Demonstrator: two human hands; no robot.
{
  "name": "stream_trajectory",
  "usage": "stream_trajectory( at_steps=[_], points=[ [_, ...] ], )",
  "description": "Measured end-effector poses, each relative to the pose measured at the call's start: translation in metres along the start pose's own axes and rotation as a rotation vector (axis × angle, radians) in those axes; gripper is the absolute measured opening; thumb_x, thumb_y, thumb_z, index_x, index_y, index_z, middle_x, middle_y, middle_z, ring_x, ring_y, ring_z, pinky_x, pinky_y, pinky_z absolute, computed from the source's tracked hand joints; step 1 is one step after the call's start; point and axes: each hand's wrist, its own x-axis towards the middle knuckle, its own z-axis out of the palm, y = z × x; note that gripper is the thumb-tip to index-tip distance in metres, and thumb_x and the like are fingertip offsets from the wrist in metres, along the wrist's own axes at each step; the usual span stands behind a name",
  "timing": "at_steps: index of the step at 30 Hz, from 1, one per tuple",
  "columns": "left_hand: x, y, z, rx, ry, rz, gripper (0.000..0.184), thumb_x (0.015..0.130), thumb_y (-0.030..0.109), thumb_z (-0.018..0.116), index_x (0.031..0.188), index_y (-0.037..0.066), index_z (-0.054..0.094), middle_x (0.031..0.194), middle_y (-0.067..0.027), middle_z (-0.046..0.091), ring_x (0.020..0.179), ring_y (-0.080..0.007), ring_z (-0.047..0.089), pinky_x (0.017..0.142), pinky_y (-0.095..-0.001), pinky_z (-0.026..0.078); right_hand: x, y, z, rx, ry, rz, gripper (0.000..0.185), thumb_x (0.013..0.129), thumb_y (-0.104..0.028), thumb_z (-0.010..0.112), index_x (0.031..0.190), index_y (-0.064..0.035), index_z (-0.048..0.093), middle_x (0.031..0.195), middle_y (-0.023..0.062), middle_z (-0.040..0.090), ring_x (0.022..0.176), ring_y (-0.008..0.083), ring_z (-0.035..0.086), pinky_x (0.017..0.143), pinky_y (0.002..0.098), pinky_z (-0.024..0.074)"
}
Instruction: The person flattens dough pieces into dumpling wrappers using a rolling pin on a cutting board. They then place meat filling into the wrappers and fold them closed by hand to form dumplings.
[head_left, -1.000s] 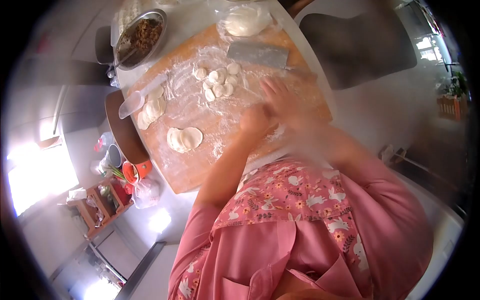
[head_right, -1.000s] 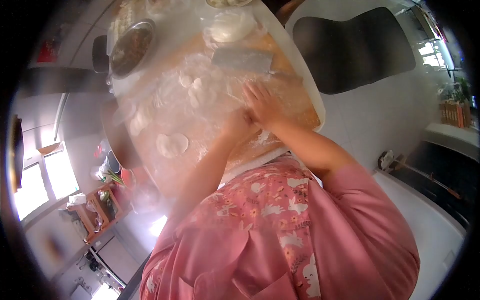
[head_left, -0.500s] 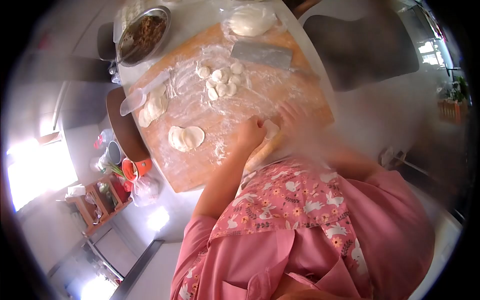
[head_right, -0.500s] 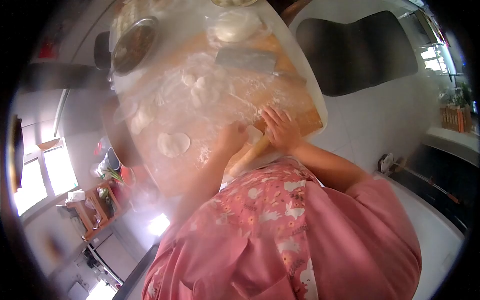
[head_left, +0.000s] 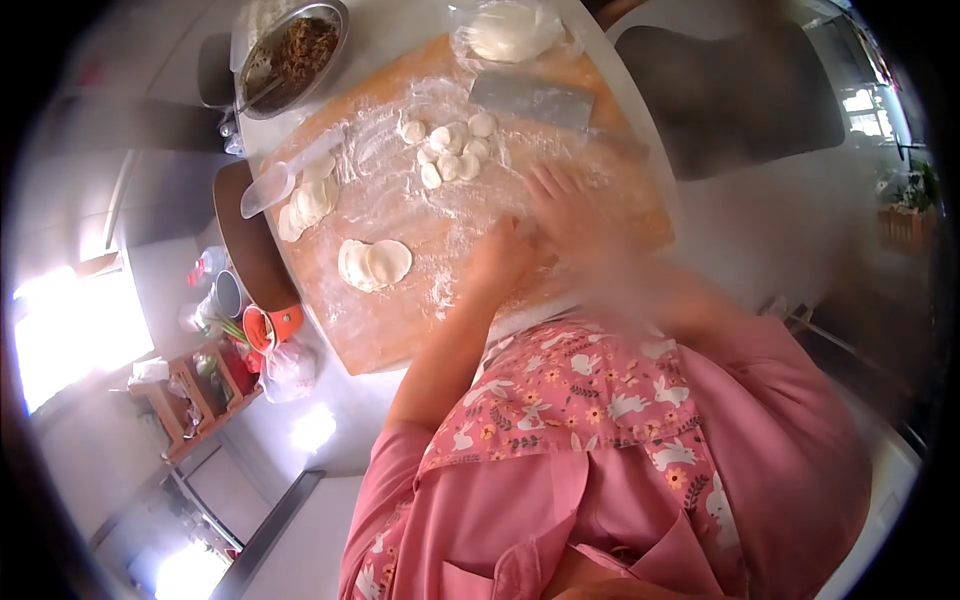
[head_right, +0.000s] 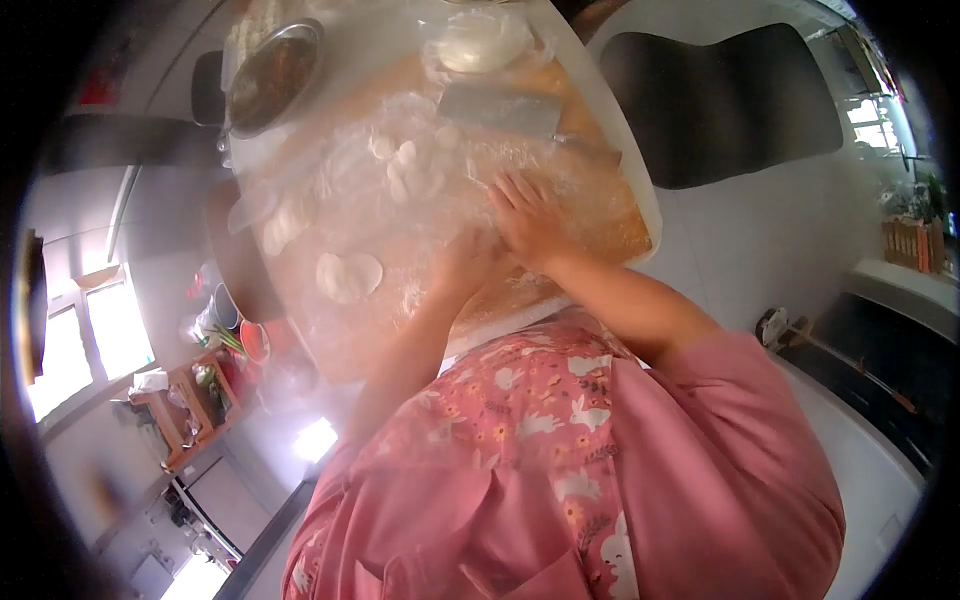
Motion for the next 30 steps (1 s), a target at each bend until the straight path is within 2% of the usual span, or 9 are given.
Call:
stream_trajectory(
  at_steps=[3,9,12,14,16,22,24,27,30],
  points=[
    [0.039,-0.048,0.035,0.077,-0.044,0.266,0.023,0.081,0.022,0.057,0.095,0.004,0.061,0.088,-0.0219,0.065,0.086,-0.0392,0.062,0.074,-0.0457,0.047,0.028,0.0,0.026,-0.011,0.118,0.11,0.052,0.083,-0.016,0.05,0.132,-0.0006,0.041,0.14,0.0144,0.039,0.131,0.0303,0.035,0.104,0.0459,0.0298],
    [-0.002,-0.025,-0.005,-0.129,-0.176,-0.125,0.024,0.081,0.022,0.057,0.095,0.003,0.062,0.089,-0.0227,0.065,0.087,-0.0406,0.062,0.075,-0.0464,0.048,-0.045,0.0,0.011,0.028,0.017,-0.046,0.052,0.083,-0.017,0.05,0.131,0.0001,0.043,0.14,0.0144,0.04,0.13,0.0295,0.036,0.105,0.0459,0.0301],
    [0.005,-0.02,0.006,-0.061,0.053,0.09,0.02,0.08,0.019,0.056,0.09,0.003,0.064,0.088,-0.0225,0.065,0.084,-0.0398,0.062,0.073,-0.0448,0.048,0.017,-0.014,0.016,0.037,0.014,-0.009,0.049,0.085,-0.017,0.049,0.131,-0.0015,0.043,0.138,0.0143,0.042,0.128,0.0305,0.038,0.105,0.0459,0.0304],
    [0.032,-0.044,0.02,0.033,-0.004,0.087,0.021,0.081,0.019,0.056,0.092,0.003,0.064,0.09,-0.0229,0.065,0.085,-0.0392,0.062,0.073,-0.0443,0.049,0.05,-0.021,0.038,0.024,0.161,0.214,0.047,0.086,-0.02,0.049,0.13,-0.003,0.045,0.136,0.0136,0.044,0.127,0.0306,0.04,0.103,0.0465,0.0319],
    [0.036,-0.046,0.01,0.132,-0.062,0.095,0.023,0.081,0.02,0.056,0.094,0.003,0.064,0.093,-0.0234,0.065,0.086,-0.0386,0.062,0.074,-0.0438,0.049,0.033,-0.017,0.048,0.026,0.182,0.141,0.047,0.087,-0.023,0.049,0.13,-0.0036,0.045,0.137,0.0136,0.043,0.126,0.031,0.041,0.102,0.0472,0.0328],
    [0.002,-0.041,-0.007,-0.221,-0.185,-0.113,0.027,0.082,0.027,0.057,0.09,0.003,0.066,0.086,-0.0225,0.065,0.084,-0.0377,0.064,0.072,-0.0441,0.049,-0.027,-0.014,0.021,0.027,0.053,-0.016,0.051,0.086,-0.031,0.053,0.13,-0.0052,0.045,0.14,0.0138,0.04,0.128,0.0308,0.039,0.101,0.0506,0.0324],
    [0.002,-0.032,-0.006,-0.042,0.015,0.025,0.026,0.082,0.025,0.055,0.088,0.003,0.067,0.086,-0.0223,0.065,0.084,-0.0373,0.063,0.072,-0.0449,0.049,0.014,-0.023,0.022,0.008,0.018,0.014,0.052,0.086,-0.031,0.053,0.13,-0.0046,0.045,0.14,0.0139,0.04,0.128,0.0306,0.038,0.101,0.0513,0.0319],
    [0.038,-0.064,0.01,0.228,-0.088,0.176,0.026,0.082,0.025,0.054,0.09,0.003,0.066,0.09,-0.0231,0.064,0.088,-0.0375,0.062,0.075,-0.0453,0.048,0.043,-0.031,0.037,-0.029,0.135,0.154,0.05,0.086,-0.029,0.053,0.128,-0.003,0.046,0.139,0.0132,0.041,0.13,0.0286,0.036,0.101,0.0523,0.0309],
    [0.031,-0.062,-0.002,0.164,-0.006,0.139,0.025,0.082,0.024,0.053,0.088,0.003,0.066,0.088,-0.0231,0.064,0.088,-0.0392,0.061,0.075,-0.0462,0.048,-0.003,-0.018,0.031,-0.134,0.075,-0.003,0.049,0.086,-0.025,0.052,0.128,-0.0011,0.046,0.14,0.0134,0.04,0.13,0.0284,0.036,0.102,0.0503,0.0314]
  ],
)
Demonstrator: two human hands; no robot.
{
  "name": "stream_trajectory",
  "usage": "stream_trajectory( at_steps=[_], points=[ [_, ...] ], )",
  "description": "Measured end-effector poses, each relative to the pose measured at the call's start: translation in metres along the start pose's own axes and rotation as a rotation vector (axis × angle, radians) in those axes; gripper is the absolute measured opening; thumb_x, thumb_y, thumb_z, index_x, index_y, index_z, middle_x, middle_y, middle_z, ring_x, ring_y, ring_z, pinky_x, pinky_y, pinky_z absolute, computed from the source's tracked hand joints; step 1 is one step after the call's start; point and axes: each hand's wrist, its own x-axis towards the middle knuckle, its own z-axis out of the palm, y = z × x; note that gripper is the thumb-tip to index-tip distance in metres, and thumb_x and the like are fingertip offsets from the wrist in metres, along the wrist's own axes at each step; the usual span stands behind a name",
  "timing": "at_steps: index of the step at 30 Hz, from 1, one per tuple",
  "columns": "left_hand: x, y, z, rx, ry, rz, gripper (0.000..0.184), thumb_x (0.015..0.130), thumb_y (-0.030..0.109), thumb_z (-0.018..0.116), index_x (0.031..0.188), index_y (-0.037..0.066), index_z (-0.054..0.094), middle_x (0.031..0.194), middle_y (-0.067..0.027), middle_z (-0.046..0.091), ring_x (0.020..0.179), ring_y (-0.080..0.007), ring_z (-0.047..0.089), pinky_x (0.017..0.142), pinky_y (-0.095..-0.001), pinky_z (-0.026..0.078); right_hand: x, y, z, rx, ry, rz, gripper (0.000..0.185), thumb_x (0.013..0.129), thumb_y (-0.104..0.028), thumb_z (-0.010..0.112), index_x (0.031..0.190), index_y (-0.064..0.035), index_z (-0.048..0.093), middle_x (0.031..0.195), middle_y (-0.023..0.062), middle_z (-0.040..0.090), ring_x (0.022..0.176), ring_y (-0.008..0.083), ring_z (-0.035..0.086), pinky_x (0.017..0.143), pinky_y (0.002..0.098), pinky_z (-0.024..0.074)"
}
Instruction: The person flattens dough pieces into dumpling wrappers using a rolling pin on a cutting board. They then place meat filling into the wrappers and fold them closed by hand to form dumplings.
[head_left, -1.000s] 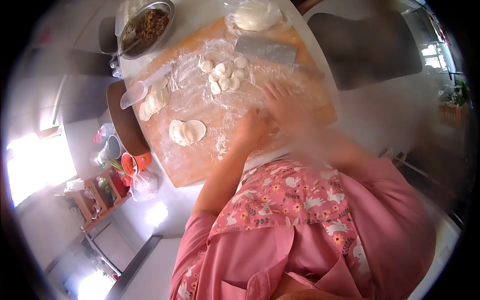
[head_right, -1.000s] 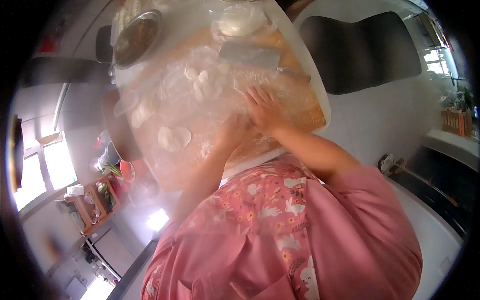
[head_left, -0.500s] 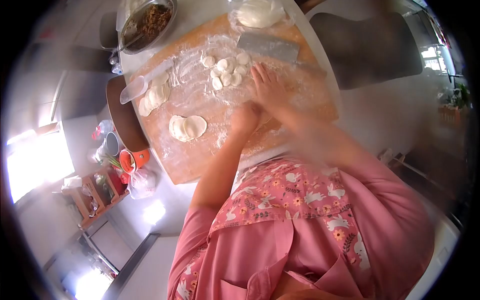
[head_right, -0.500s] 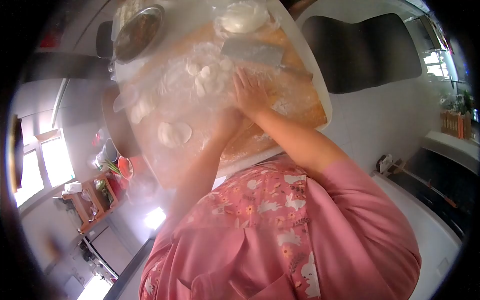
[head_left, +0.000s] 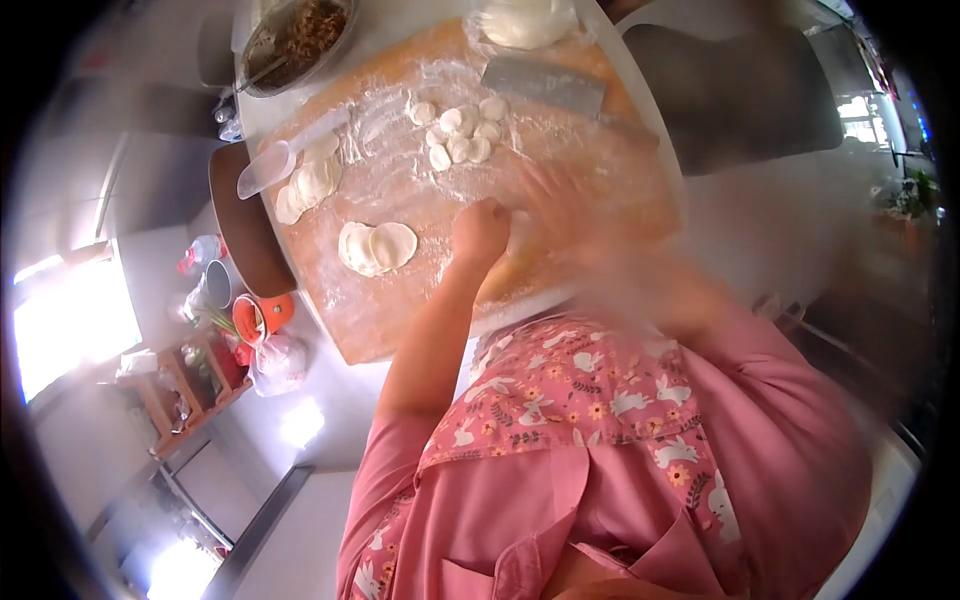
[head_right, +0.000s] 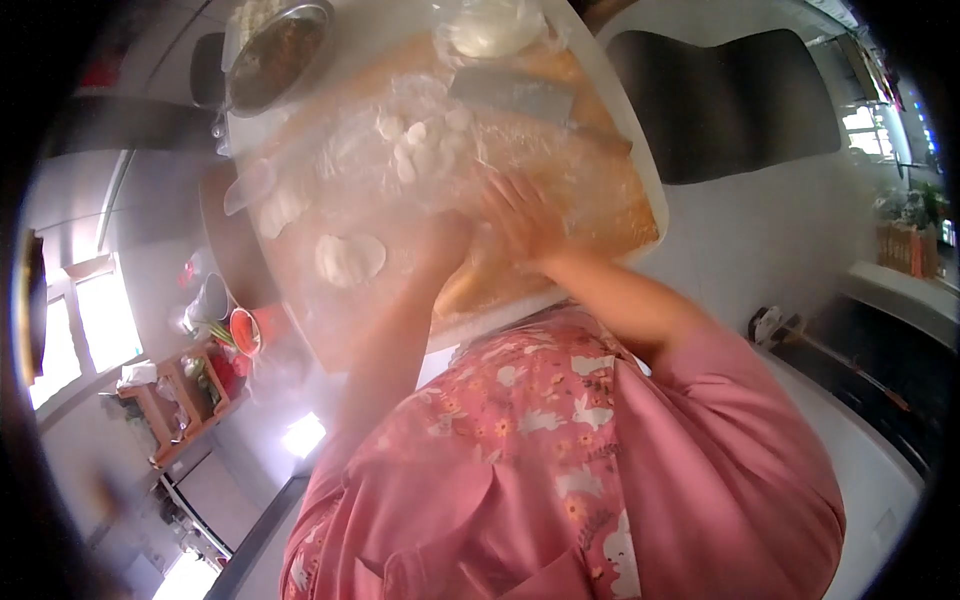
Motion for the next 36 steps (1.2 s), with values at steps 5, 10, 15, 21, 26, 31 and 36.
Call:
stream_trajectory(
  at_steps=[5,10,15,21,26,31,36],
  points=[
    [-0.02,0.02,-0.021,-0.262,-0.092,-0.234,0.024,0.082,0.023,0.052,0.092,0.005,0.065,0.096,-0.0201,0.065,0.092,-0.0379,0.061,0.077,-0.046,0.048,-0.033,-0.005,-0.023,0.094,-0.075,-0.028,0.048,0.085,-0.02,0.051,0.13,-0.0055,0.046,0.139,0.0134,0.041,0.129,0.0302,0.038,0.104,0.0448,0.0318],
    [-0.012,0.035,-0.02,-0.001,-0.092,-0.098,0.027,0.084,0.024,0.05,0.099,0.004,0.061,0.103,-0.0202,0.064,0.095,-0.0368,0.061,0.081,-0.0448,0.048,0.027,-0.013,0.011,0.143,0.036,0.131,0.048,0.086,-0.021,0.05,0.131,-0.0062,0.046,0.138,0.0117,0.044,0.128,0.029,0.038,0.103,0.0452,0.0311],
    [-0.035,0.005,-0.025,-0.113,0.092,-0.161,0.021,0.087,0.02,0.05,0.095,0.005,0.062,0.091,-0.0222,0.064,0.087,-0.0395,0.062,0.075,-0.0473,0.048,-0.06,-0.003,-0.018,0.195,0.002,-0.04,0.045,0.086,-0.026,0.05,0.128,-0.0075,0.049,0.136,0.0107,0.044,0.127,0.0287,0.039,0.104,0.0447,0.0283],
    [-0.091,-0.073,-0.112,-0.264,0.372,-0.447,0.019,0.089,0.017,0.053,0.1,0.003,0.061,0.093,-0.0228,0.064,0.086,-0.0385,0.061,0.078,-0.0458,0.047,-0.078,0.006,-0.018,0.216,-0.074,-0.073,0.043,0.085,-0.029,0.054,0.123,-0.0085,0.051,0.131,0.009,0.047,0.127,0.0266,0.038,0.103,0.0449,0.0271],
    [-0.159,-0.121,-0.043,0.332,0.554,-0.024,0.068,0.086,0.03,0.058,0.138,-0.004,0.031,0.147,-0.0244,0.025,0.136,-0.0398,0.023,0.109,-0.0498,0.02,-0.069,0.017,-0.03,0.341,-0.071,-0.202,0.05,0.077,-0.027,0.065,0.122,-0.0112,0.049,0.128,0.0066,0.048,0.123,0.0257,0.043,0.102,0.0441,0.0288],
    [-0.164,-0.056,-0.007,0.377,0.112,0.017,0.082,0.085,0.04,0.055,0.143,-0.004,0.018,0.151,-0.0222,0.016,0.141,-0.0379,0.008,0.114,-0.0482,0.005,-0.068,0.038,-0.031,0.283,-0.167,-0.218,0.053,0.072,-0.02,0.07,0.119,-0.011,0.05,0.125,0.0059,0.051,0.118,0.027,0.046,0.099,0.0432,0.0318],
    [-0.063,0.054,-0.003,-0.032,-0.069,0.287,0.058,0.088,0.039,0.051,0.134,0.007,0.039,0.139,-0.014,0.037,0.134,-0.0318,0.027,0.11,-0.0481,0.018,-0.063,0.063,-0.039,0.331,0.014,0.1,0.047,0.075,-0.016,0.067,0.118,-0.0071,0.05,0.118,0.0134,0.054,0.112,0.0321,0.049,0.096,0.0437,0.0352]
  ],
)
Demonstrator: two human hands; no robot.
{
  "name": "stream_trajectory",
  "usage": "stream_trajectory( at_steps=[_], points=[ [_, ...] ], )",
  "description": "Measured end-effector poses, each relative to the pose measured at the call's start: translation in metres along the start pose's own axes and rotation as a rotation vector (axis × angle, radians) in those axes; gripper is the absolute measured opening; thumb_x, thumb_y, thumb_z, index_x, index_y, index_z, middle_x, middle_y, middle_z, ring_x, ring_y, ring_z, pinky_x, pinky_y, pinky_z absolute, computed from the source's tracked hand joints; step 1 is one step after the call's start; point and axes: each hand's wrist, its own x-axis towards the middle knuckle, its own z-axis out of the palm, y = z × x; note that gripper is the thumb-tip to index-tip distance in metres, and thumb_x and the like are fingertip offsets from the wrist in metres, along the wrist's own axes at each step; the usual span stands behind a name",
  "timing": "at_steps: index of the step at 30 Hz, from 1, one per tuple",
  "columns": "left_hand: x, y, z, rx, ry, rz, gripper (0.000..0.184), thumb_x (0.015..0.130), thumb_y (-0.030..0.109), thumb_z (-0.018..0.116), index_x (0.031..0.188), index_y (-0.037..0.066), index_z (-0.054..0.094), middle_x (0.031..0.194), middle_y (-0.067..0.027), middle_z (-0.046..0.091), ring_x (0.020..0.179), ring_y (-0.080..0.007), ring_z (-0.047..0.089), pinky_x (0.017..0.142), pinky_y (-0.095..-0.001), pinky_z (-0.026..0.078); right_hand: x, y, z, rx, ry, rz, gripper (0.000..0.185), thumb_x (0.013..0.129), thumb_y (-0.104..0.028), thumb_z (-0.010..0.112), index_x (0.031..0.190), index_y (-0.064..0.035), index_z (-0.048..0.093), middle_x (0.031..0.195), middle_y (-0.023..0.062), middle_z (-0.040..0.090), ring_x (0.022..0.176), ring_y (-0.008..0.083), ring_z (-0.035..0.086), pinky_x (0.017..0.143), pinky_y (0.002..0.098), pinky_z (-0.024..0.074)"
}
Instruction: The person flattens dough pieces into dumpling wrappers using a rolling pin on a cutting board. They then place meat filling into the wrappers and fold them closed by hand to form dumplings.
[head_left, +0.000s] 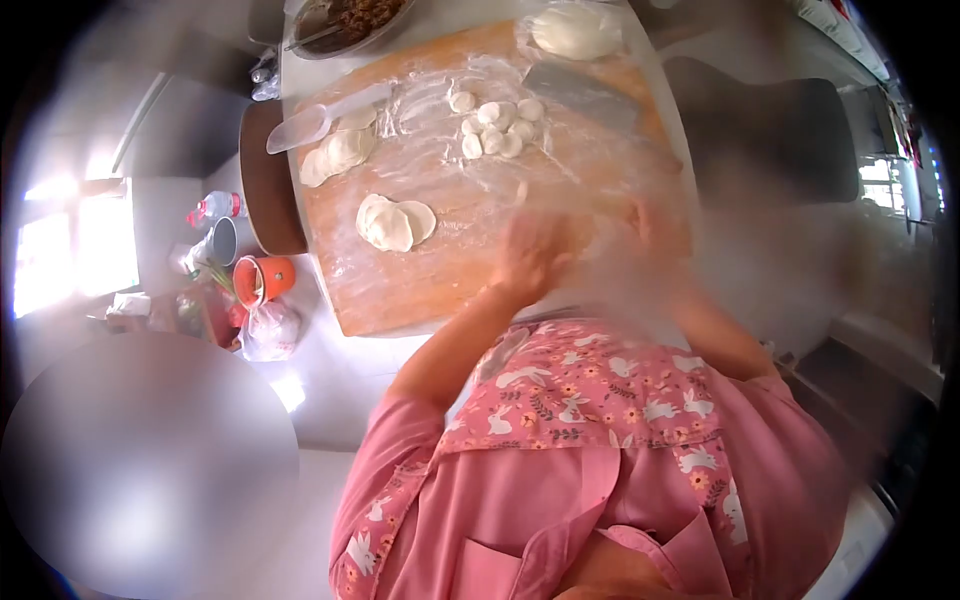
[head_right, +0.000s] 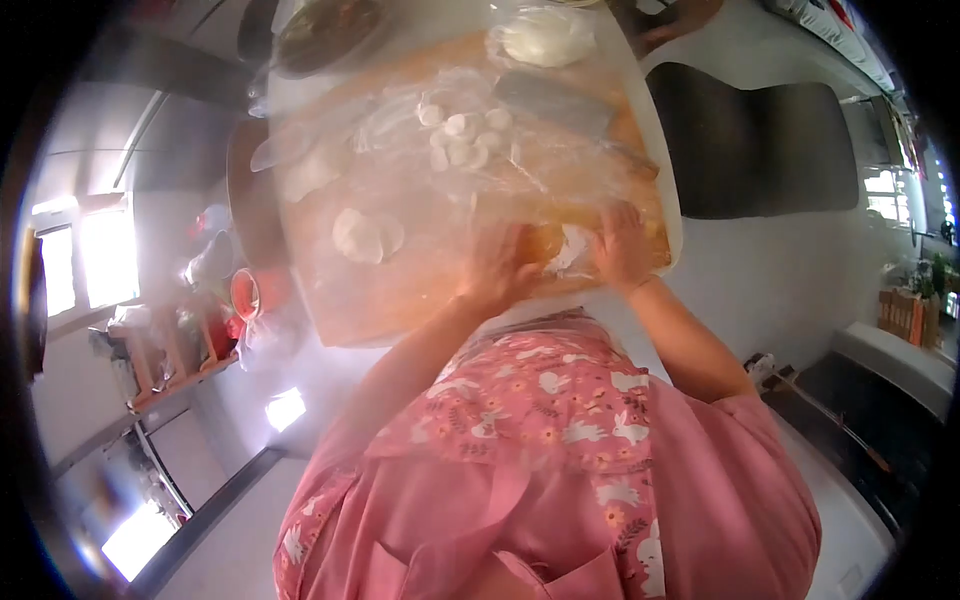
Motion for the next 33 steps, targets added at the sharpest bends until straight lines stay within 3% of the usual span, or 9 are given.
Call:
stream_trajectory(
  at_steps=[3,6,8,10,16,19,27,30,33],
  points=[
    [0.038,0.047,0.046,-0.06,0.047,0.252,0.063,0.086,0.043,0.054,0.136,0.008,0.039,0.141,-0.0157,0.036,0.134,-0.0308,0.029,0.112,-0.0461,0.017,0.016,-0.002,-0.014,0.13,0.147,0.203,0.042,0.081,-0.014,0.062,0.119,-0.002,0.048,0.116,0.02,0.053,0.109,0.0386,0.048,0.095,0.0456,0.0365],
    [0.042,0.056,0.058,-0.317,-0.418,0.133,0.071,0.084,0.046,0.055,0.141,0.009,0.032,0.147,-0.0117,0.03,0.139,-0.0276,0.022,0.113,-0.0457,0.014,0.025,0.005,-0.022,0.159,0.259,0.179,0.043,0.082,-0.011,0.06,0.121,0.0001,0.046,0.115,0.0231,0.052,0.109,0.0416,0.047,0.096,0.0475,0.0359],
    [0.041,0.009,0.075,0.231,0.021,0.527,0.075,0.083,0.047,0.057,0.143,0.012,0.031,0.15,-0.009,0.026,0.141,-0.0251,0.016,0.114,-0.0448,0.011,0.018,0.021,-0.016,0.127,0.212,0.176,0.043,0.081,-0.012,0.061,0.121,-0.0012,0.047,0.115,0.0219,0.053,0.108,0.0407,0.048,0.096,0.0468,0.0365],
    [0.049,-0.027,0.046,0.169,-0.015,0.166,0.072,0.082,0.046,0.059,0.142,0.013,0.034,0.15,-0.0082,0.027,0.141,-0.0232,0.017,0.114,-0.0455,0.007,0.01,0.023,-0.015,0.099,0.163,0.179,0.044,0.081,-0.012,0.062,0.121,-0.0025,0.048,0.115,0.0206,0.053,0.108,0.0398,0.048,0.095,0.046,0.0372],
    [0.093,-0.069,-0.064,0.616,0.195,0.118,0.066,0.087,0.045,0.051,0.141,0.01,0.034,0.147,-0.0069,0.031,0.141,-0.0229,0.014,0.112,-0.0584,0.0,0.027,-0.033,-0.043,0.014,-0.4,-0.035,0.038,0.076,-0.016,0.068,0.112,-0.0094,0.056,0.11,0.0097,0.057,0.106,0.0302,0.051,0.091,0.0422,0.039],
    [0.101,-0.065,-0.058,0.67,0.176,0.089,0.065,0.089,0.046,0.047,0.141,0.01,0.034,0.145,-0.0076,0.034,0.141,-0.0237,0.016,0.111,-0.0592,0.0,0.029,-0.02,-0.014,0.016,-0.3,-0.299,0.036,0.076,-0.018,0.068,0.109,-0.0086,0.058,0.114,0.0084,0.056,0.108,0.0295,0.05,0.092,0.0416,0.0392],
    [0.005,-0.003,0.003,0.539,-0.016,0.236,0.056,0.093,0.041,0.042,0.141,0.015,0.034,0.146,-0.0075,0.033,0.14,-0.0313,0.017,0.109,-0.0637,0.004,0.039,-0.024,-0.007,0.117,-0.168,-0.055,0.039,0.079,-0.015,0.058,0.117,-0.0054,0.053,0.127,0.013,0.048,0.117,0.0338,0.045,0.098,0.0432,0.0368],
    [0.001,-0.003,0.027,0.359,0.074,0.147,0.053,0.092,0.033,0.045,0.139,0.013,0.036,0.14,-0.012,0.039,0.134,-0.0348,0.027,0.108,-0.0594,0.017,0.055,-0.029,0.0,-0.08,-0.082,-0.035,0.043,0.079,-0.015,0.054,0.121,-0.0045,0.051,0.132,0.0139,0.045,0.121,0.0358,0.042,0.101,0.0435,0.0353],
    [0.037,-0.003,0.037,0.074,0.29,-0.022,0.042,0.082,0.013,0.053,0.123,0.006,0.05,0.112,-0.0204,0.055,0.102,-0.0374,0.052,0.084,-0.046,0.044,0.09,-0.027,0.026,-0.123,-0.039,-0.106,0.045,0.079,-0.015,0.052,0.123,-0.0038,0.05,0.134,0.0148,0.044,0.123,0.0368,0.041,0.102,0.0451,0.0337]
  ],
)
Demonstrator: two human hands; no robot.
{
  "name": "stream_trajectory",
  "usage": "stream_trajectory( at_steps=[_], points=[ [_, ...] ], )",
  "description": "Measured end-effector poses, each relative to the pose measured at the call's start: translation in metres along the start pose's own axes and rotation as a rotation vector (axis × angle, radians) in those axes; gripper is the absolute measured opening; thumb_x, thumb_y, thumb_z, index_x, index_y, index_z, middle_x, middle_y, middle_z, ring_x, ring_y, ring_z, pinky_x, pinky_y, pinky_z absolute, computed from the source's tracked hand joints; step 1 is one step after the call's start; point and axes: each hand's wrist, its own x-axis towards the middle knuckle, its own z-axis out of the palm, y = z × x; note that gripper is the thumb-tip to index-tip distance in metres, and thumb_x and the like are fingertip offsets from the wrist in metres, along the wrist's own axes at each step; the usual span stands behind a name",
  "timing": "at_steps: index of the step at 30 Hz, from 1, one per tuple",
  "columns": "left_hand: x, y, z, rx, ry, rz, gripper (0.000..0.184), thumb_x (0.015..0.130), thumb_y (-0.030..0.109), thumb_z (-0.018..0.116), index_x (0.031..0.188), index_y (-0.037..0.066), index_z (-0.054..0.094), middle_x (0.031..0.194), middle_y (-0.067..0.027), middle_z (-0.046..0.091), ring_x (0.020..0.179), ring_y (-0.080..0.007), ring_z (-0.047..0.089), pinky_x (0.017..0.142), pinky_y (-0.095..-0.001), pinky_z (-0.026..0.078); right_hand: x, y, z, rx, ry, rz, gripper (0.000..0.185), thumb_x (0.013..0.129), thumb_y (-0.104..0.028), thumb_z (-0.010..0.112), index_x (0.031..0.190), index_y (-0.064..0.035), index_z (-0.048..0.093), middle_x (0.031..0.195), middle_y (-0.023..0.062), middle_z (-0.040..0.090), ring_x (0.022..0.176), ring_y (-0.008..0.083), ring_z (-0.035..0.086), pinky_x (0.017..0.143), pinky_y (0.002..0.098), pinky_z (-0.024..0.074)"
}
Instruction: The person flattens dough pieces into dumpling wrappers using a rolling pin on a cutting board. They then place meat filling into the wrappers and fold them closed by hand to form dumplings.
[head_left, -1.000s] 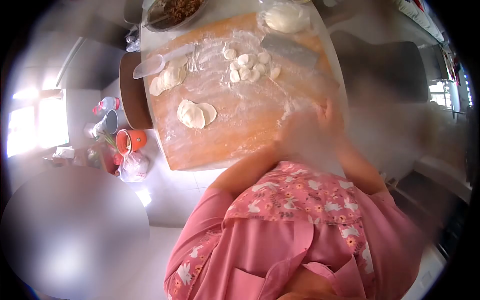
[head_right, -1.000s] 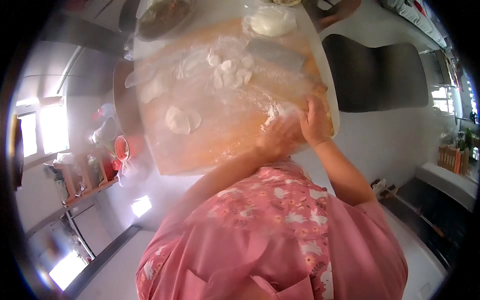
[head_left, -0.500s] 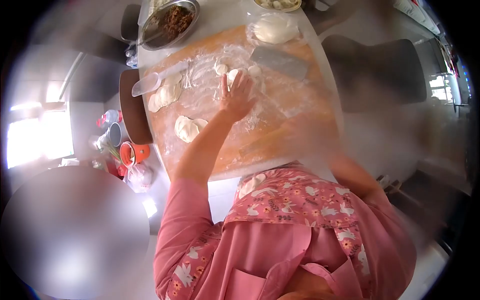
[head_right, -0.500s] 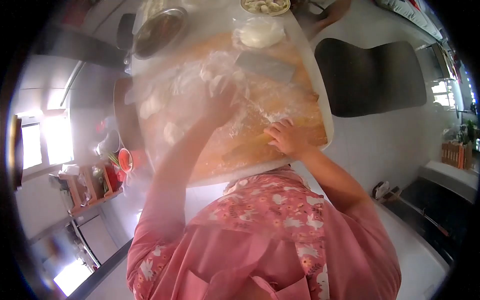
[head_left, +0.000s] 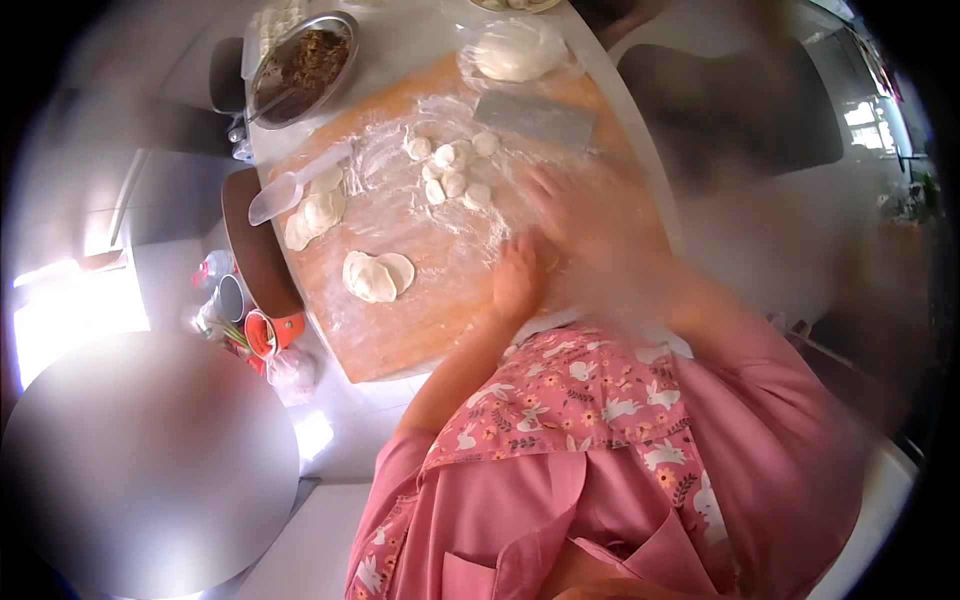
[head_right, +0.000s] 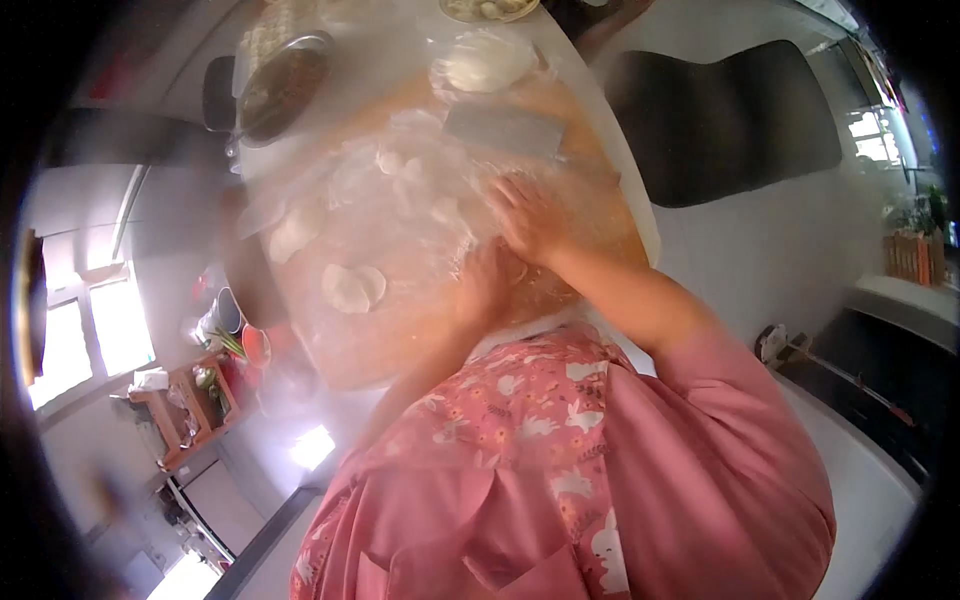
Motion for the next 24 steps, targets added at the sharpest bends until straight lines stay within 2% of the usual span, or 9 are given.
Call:
stream_trajectory(
  at_steps=[1,3,4,7,9,11,15,17,24],
  points=[
    [0.02,0.006,-0.01,-0.005,-0.004,0.005,0.042,0.082,0.013,0.053,0.123,0.006,0.05,0.112,-0.0204,0.055,0.102,-0.0374,0.052,0.084,-0.046,0.044,0.011,0.004,0.011,0.081,0.028,-0.01,0.045,0.079,-0.015,0.051,0.123,-0.0036,0.05,0.134,0.0155,0.044,0.123,0.0368,0.041,0.103,0.0465,0.0329],
    [0.044,0.01,-0.029,-0.123,-0.276,-0.353,0.031,0.081,0.013,0.053,0.11,0.003,0.057,0.1,-0.0204,0.06,0.093,-0.0382,0.057,0.08,-0.0473,0.046,0.015,0.006,0.028,0.143,0.033,0.022,0.046,0.079,-0.015,0.052,0.124,-0.004,0.05,0.134,0.0152,0.044,0.124,0.0355,0.04,0.103,0.0479,0.0321],
    [0.044,0.014,-0.038,-0.134,-0.236,-0.307,0.02,0.083,0.013,0.052,0.098,0.001,0.058,0.094,-0.021,0.062,0.088,-0.0405,0.058,0.08,-0.0472,0.046,0.016,0.006,0.034,0.204,0.047,0.048,0.046,0.079,-0.015,0.052,0.124,-0.0044,0.05,0.134,0.0149,0.045,0.125,0.0341,0.04,0.103,0.0492,0.0314],
    [0.033,-0.003,-0.023,-0.103,-0.287,-0.144,0.017,0.083,0.015,0.053,0.094,0.003,0.058,0.096,-0.0222,0.062,0.093,-0.0412,0.058,0.08,-0.047,0.046,-0.048,0.014,0.019,0.103,0.071,-0.15,0.046,0.078,-0.016,0.055,0.123,-0.006,0.051,0.133,0.0122,0.046,0.125,0.0307,0.041,0.101,0.0502,0.0321],
    [0.025,0.0,-0.021,-0.145,-0.17,-0.186,0.019,0.083,0.018,0.055,0.093,0.003,0.059,0.095,-0.0223,0.062,0.096,-0.0405,0.058,0.08,-0.047,0.046,-0.047,0.008,0.0,0.064,0.053,-0.149,0.048,0.078,-0.018,0.057,0.125,-0.0063,0.05,0.134,0.0115,0.046,0.126,0.0295,0.041,0.102,0.0489,0.0318],
    [0.028,0.013,-0.037,-0.198,-0.242,-0.446,0.024,0.082,0.022,0.057,0.097,0.004,0.061,0.096,-0.0225,0.063,0.095,-0.0384,0.06,0.08,-0.0469,0.047,-0.023,-0.006,-0.003,0.042,-0.038,-0.07,0.05,0.079,-0.02,0.057,0.126,-0.0054,0.048,0.133,0.0129,0.047,0.126,0.0299,0.041,0.102,0.0465,0.0316],
    [0.041,-0.011,-0.032,-0.121,-0.365,-0.347,0.027,0.08,0.024,0.059,0.097,0.003,0.06,0.095,-0.0223,0.064,0.091,-0.0378,0.061,0.076,-0.0465,0.048,-0.004,-0.003,0.025,-0.064,0.038,0.02,0.052,0.078,-0.02,0.058,0.127,-0.006,0.048,0.133,0.0129,0.046,0.127,0.0294,0.04,0.101,0.0437,0.0321],
    [0.037,-0.026,-0.022,-0.069,-0.387,-0.196,0.023,0.079,0.025,0.06,0.092,0.005,0.061,0.094,-0.0213,0.065,0.086,-0.0381,0.062,0.073,-0.0459,0.049,-0.039,0.003,0.016,-0.027,-0.038,-0.111,0.049,0.079,-0.02,0.056,0.125,-0.0058,0.049,0.133,0.0107,0.047,0.127,0.0277,0.04,0.099,0.0424,0.0338],
    [0.028,-0.006,-0.039,-0.116,-0.193,-0.4,0.015,0.077,0.02,0.059,0.085,0.008,0.064,0.086,-0.0203,0.065,0.084,-0.0379,0.063,0.072,-0.0451,0.049,0.005,-0.018,0.029,-0.121,0.043,0.084,0.054,0.08,-0.024,0.058,0.129,-0.0047,0.044,0.133,0.0118,0.045,0.126,0.0279,0.04,0.103,0.0439,0.0318]
  ],
)
